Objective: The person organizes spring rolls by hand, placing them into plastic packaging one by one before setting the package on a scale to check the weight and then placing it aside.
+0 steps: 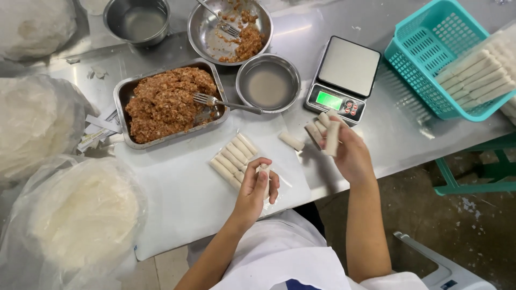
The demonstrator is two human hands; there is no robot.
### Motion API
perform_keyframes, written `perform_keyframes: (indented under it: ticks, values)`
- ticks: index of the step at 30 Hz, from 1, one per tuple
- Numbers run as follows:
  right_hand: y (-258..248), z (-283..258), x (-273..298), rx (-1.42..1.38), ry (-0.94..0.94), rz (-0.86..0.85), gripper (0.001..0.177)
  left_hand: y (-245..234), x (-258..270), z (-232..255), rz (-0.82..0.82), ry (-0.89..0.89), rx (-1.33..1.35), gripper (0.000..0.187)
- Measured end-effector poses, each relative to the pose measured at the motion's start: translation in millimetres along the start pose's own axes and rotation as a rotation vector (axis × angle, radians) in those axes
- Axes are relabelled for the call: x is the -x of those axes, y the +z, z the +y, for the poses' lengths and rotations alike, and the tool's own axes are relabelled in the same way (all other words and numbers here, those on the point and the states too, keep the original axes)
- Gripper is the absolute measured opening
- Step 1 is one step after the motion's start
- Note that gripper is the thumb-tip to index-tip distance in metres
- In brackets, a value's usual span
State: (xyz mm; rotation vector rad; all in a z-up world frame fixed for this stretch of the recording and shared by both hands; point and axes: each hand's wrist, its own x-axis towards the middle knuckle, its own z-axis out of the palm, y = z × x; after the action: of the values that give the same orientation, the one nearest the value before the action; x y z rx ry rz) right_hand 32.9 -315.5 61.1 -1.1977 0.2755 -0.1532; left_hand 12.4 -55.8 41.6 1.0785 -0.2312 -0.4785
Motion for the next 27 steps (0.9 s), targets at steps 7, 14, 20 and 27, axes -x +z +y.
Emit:
perform_keyframes:
  ticks: [7, 14, 20, 27]
  values:
    - [-33, 34, 15, 0.446, 0.008, 0.167, 0.035, -5, 3, -6, 0.049, -0.007, 0.028, 0.029]
    - [30, -11, -8, 1.289, -0.118, 0.135, 0.029, -16, 9, -7, 0.135, 0.038, -0.045, 0.021]
    - [-61, 42, -79, 1.657, -0.124, 0.26, 0.034, -11, 12, 12, 0.192, 0.011, -0.07, 0.022]
    - [-40, -13, -32, 0.476, -0.12, 0.274, 0.026, -16, 10, 5, 0.196, -0.035, -0.013, 0.021]
